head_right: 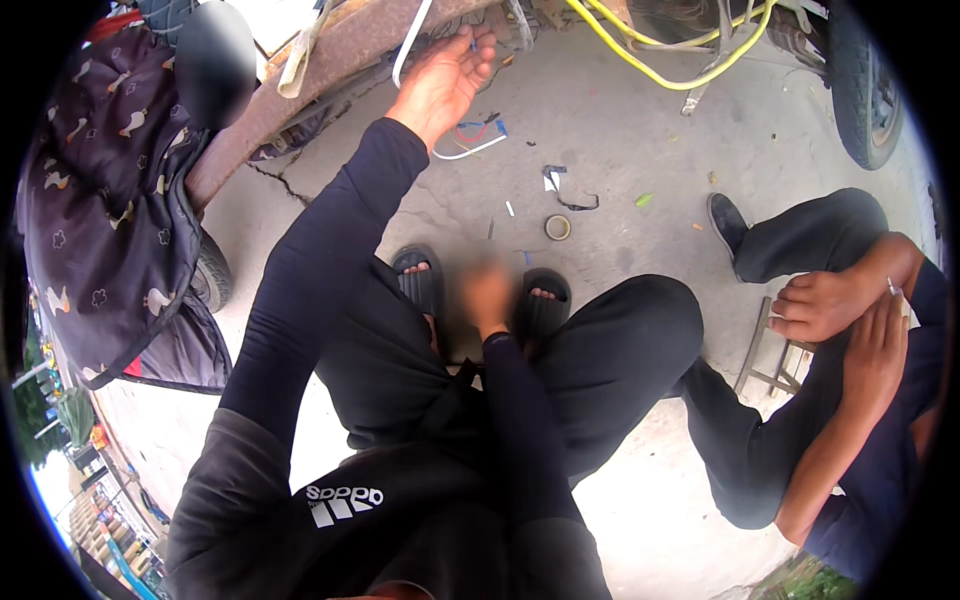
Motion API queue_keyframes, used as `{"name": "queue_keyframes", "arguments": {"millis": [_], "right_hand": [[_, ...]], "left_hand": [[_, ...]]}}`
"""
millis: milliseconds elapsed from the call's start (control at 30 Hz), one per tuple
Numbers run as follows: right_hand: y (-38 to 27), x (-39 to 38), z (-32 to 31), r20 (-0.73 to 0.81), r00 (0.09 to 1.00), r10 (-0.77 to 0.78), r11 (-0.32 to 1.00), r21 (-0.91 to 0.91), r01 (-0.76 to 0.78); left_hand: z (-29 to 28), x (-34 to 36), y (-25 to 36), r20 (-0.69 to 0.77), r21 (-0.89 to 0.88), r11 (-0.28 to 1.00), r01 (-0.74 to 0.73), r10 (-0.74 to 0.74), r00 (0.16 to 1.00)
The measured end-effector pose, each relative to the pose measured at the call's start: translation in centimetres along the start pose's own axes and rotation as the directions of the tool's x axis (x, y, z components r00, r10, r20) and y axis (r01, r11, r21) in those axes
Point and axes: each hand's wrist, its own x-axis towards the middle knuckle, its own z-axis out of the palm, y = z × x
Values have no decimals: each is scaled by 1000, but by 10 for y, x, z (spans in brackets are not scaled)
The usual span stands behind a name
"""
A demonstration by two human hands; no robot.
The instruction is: The person sits on the ground and uses pliers to strip insulation from several colored wires. They twist the exposed strands together and wrap the connections with electrical tape.
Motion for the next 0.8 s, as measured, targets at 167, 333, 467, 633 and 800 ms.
{"name": "queue_keyframes", "arguments": {"millis": [167, 333, 467, 633, 800], "right_hand": [[34, -67, 78, -118, 988, -95, 985, -151, 77], [40, -79, 77, 180, 983, 48, 997, -66, -37], [36, -57, 53, 415, 910, 4, 972, -215, 94], [-70, 92, -89, -121, 951, 285, 839, 511, -187], [-115, 192, -221, -346, 938, -17, 917, 369, 152]], "left_hand": [[-2, 1, -17, -67, -432, 902, 5, -38, 997], [4, 2, -18, -90, -515, 857, 40, -101, 991], [4, -10, -21, -47, -239, 970, 55, -68, 997], [-12, 2, -18, -32, -11, 993, -115, 114, 993], [-10, 1, 0, 96, -71, 997, 30, -23, 995]]}}
